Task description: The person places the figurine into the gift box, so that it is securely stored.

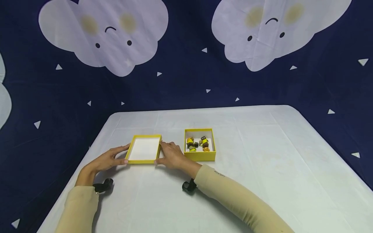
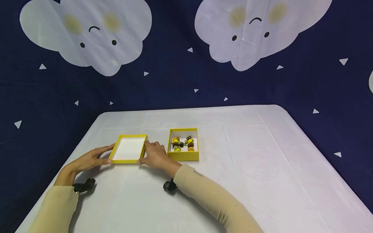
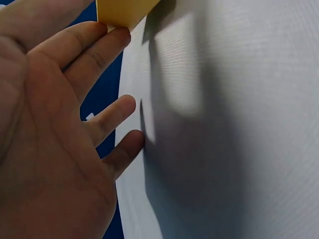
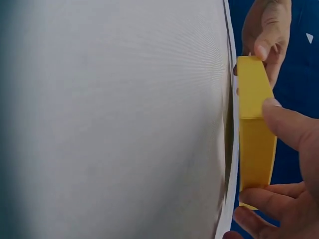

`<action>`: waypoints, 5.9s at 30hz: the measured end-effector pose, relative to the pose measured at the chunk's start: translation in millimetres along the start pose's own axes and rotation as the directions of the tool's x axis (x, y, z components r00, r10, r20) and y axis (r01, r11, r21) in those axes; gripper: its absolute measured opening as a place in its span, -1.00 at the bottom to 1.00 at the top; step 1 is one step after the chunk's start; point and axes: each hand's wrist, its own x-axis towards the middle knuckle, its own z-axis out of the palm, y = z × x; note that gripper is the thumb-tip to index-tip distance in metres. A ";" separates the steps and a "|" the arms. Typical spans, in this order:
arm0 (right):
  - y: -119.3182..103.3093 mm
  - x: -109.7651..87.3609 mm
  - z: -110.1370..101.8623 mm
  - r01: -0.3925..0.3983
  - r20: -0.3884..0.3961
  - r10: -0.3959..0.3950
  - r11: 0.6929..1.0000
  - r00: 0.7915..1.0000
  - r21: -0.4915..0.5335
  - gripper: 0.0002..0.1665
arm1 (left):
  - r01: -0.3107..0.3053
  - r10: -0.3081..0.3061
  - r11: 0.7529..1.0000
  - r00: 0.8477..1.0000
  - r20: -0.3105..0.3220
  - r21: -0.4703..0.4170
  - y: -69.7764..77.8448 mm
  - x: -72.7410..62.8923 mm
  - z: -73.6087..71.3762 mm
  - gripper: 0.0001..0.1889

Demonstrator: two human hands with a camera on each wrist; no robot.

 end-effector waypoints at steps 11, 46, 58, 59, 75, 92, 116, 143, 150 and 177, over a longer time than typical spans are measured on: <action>-10.7 -8.4 -14.5 0.011 -0.069 -0.004 0.994 0.998 0.105 -0.01 | 0.029 -0.036 0.996 0.995 -0.088 -0.084 10.8 -13.0 -7.1 -0.18; 39.5 -52.6 -91.0 0.155 -0.207 -0.086 0.925 0.975 0.347 -0.05 | -0.396 0.356 0.917 0.869 -0.344 -0.051 89.7 15.9 32.0 -0.19; 66.8 -73.6 -105.1 0.209 -0.289 -0.117 0.926 0.950 0.313 -0.05 | -0.431 0.388 0.900 0.862 -0.326 -0.069 114.4 35.5 57.1 -0.17; 68.9 -75.0 -106.0 0.216 -0.295 -0.122 0.926 0.948 0.311 -0.05 | -0.436 0.393 0.898 0.860 -0.326 -0.067 116.1 37.1 59.1 -0.16; 94.5 -90.9 -124.2 0.209 -0.351 -0.073 0.907 0.934 0.367 -0.09 | -0.434 0.391 0.897 0.868 -0.307 -0.086 140.0 57.2 82.3 -0.24; 112.2 -97.6 -126.8 0.152 -0.388 0.062 0.855 0.920 0.496 -0.36 | -0.346 0.277 0.924 0.898 -0.341 -0.161 158.0 68.8 96.9 -0.44; 121.2 -98.8 -115.3 0.100 -0.482 0.299 0.760 0.823 0.642 -0.53 | -0.291 0.120 0.879 0.902 -0.415 -0.378 173.7 84.4 128.3 -0.60; 149.5 -111.9 -104.2 0.121 -0.284 0.043 0.837 0.958 0.533 -0.31 | -0.250 0.173 0.937 0.939 -0.297 -0.244 145.2 79.9 137.9 -0.38; 150.6 -110.7 -100.9 0.088 -0.256 0.047 0.865 0.966 0.494 -0.27 | -0.229 0.162 0.946 0.947 -0.279 -0.228 141.1 79.2 139.3 -0.38; 156.7 -111.1 -92.7 0.108 -0.249 0.016 0.872 0.968 0.477 -0.37 | -0.203 0.143 0.949 0.959 -0.243 -0.243 134.1 76.2 142.7 -0.48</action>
